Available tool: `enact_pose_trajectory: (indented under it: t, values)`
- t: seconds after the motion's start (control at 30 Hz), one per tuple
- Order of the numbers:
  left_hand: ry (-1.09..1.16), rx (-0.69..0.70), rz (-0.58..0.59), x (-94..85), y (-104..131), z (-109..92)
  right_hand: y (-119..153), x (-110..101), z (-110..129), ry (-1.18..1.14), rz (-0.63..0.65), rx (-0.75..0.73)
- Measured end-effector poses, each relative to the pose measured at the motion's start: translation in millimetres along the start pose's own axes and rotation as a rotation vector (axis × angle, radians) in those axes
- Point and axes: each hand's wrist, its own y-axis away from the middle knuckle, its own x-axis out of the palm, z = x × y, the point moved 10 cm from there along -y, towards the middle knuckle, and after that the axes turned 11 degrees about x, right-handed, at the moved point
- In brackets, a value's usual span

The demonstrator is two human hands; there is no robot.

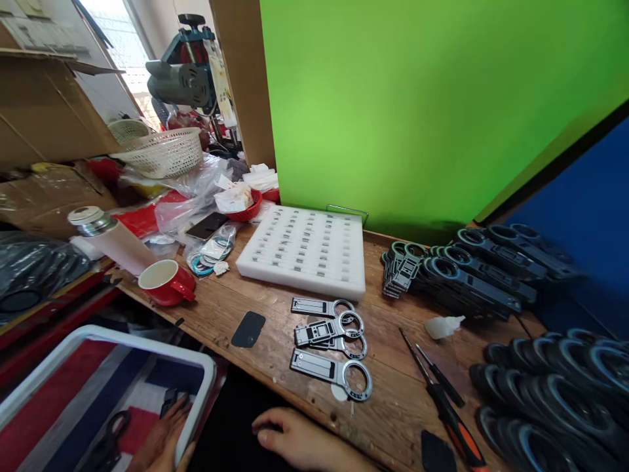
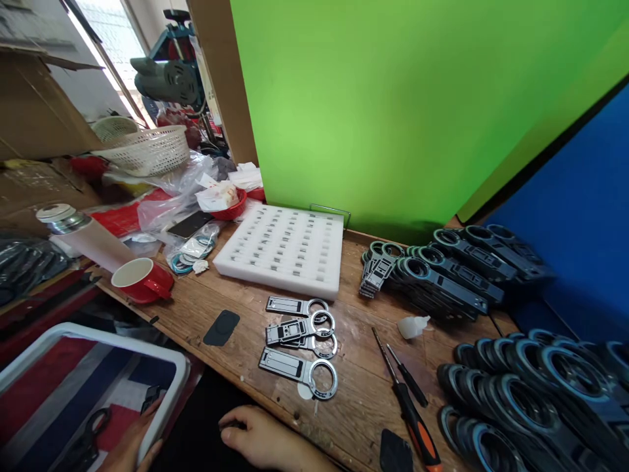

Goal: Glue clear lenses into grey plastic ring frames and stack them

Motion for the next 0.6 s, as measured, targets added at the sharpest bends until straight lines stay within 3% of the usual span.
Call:
enact_pose_trajectory:
  t: [0.1, 0.17, 0.23, 0.43, 0.6]
  values:
    - [-0.041, -0.092, 0.046, 2.0, 3, -7, -11, 1, -14, -0.173, 0.045, 0.05]
    - [-0.07, -0.182, 0.18, 10.8, 11, -10, -15, -3, -19, -0.221, 0.015, 0.04]
    - [-0.069, -0.227, 0.22, 11.6, 17, -16, -16, -10, -20, -0.222, -0.043, 0.001]
    - [-0.056, -0.299, 0.204, 14.2, 12, -21, -25, -15, -38, -0.197, -0.071, -0.017]
    - [-0.015, -0.245, 0.147, 13.8, -6, -28, -26, -18, -47, -0.171, -0.112, 0.005]
